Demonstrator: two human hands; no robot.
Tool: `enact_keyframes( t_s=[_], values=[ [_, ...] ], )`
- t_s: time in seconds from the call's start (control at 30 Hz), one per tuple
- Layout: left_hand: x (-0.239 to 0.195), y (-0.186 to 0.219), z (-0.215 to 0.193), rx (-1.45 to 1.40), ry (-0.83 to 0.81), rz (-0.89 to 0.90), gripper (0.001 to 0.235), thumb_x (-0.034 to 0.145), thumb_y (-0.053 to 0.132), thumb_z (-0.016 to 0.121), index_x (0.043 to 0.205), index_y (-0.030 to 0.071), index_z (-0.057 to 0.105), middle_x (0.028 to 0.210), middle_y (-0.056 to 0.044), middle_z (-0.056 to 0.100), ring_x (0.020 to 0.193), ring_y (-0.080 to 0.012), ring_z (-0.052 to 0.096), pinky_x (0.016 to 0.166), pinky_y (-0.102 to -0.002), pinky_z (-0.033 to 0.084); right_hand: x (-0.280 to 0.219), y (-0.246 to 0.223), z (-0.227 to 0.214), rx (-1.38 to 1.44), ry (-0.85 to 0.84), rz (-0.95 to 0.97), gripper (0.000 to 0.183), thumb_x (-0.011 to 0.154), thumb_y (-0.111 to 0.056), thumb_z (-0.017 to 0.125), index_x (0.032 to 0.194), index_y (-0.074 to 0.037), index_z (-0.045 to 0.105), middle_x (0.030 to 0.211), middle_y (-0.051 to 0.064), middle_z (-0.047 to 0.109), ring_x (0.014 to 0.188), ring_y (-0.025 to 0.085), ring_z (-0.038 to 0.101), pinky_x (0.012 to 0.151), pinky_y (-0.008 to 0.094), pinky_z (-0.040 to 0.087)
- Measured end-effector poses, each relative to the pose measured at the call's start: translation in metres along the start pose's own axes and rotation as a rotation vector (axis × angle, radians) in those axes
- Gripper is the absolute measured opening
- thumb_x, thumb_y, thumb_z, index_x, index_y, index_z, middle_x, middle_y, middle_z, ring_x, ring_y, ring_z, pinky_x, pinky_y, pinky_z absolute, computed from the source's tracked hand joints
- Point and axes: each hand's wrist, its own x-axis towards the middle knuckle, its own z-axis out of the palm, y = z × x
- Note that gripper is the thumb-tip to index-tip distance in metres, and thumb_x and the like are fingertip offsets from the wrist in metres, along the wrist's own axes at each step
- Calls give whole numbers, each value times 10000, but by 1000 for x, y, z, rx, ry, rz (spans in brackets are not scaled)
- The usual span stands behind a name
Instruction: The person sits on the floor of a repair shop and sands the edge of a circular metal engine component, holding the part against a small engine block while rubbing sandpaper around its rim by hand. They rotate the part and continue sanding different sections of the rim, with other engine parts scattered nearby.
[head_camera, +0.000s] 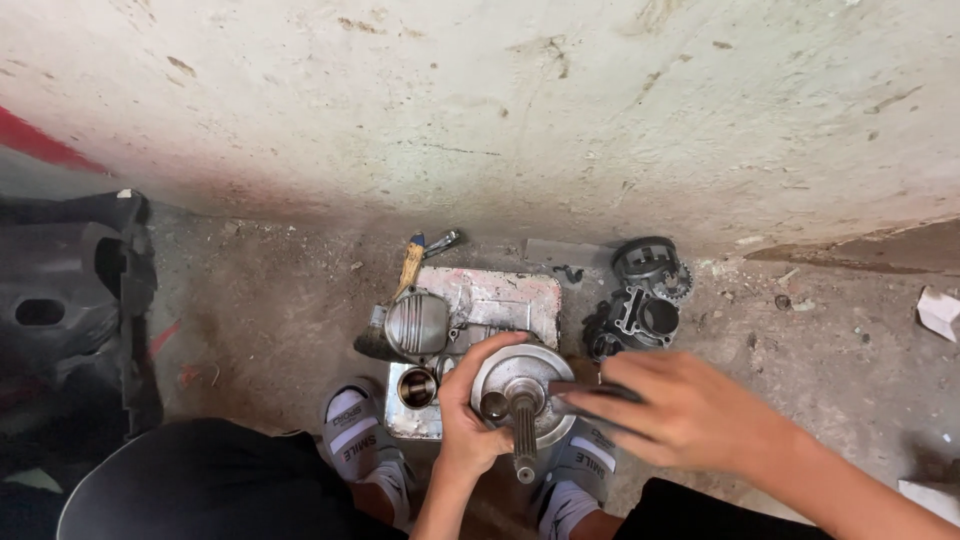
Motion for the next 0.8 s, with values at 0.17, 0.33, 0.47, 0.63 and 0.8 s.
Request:
enact_keyframes(
  t_s=[0.17,0.33,0.47,0.63,0.8],
  values=[
    [0,-3,-3,9,-16,23,1132,610,736,888,1364,-63,614,1241,-133,735,1127,-198,732,1021,-329,566,3,-3,3,148,47,-80,467,769,-117,763,1233,-75,731,913,72,645,701,225,670,563,378,570],
    [1,-1,0,9,7,6,1102,608,698,919,1336,-69,607,1230,-137,727,1099,-200,734,987,-328,577,0,5,-1,5,30,55,506,763,-153,794,1269,-140,786,778,69,559,613,249,614,496,412,500],
    [0,-4,-2,22,-11,36,1068,629,674,914,1340,-70,627,1162,-130,763,1063,-198,756,984,-319,583,9,0,-1,157,76,-75,436,797,-113,775,1227,-57,726,884,73,637,645,217,654,522,372,547],
    [1,1,0,41,3,21,1028,637,632,918,1334,-66,629,1155,-127,769,1054,-192,761,975,-317,586,12,5,-10,53,37,89,494,694,-144,818,1186,-114,797,724,88,583,566,273,630,459,440,495],
    [2,-1,-4,76,-23,50,983,624,515,971,1343,-65,635,1136,-144,787,1052,-206,775,994,-320,586,13,7,-1,100,123,-30,457,764,-170,782,1215,-125,724,854,56,590,660,230,631,526,378,504]
  ],
)
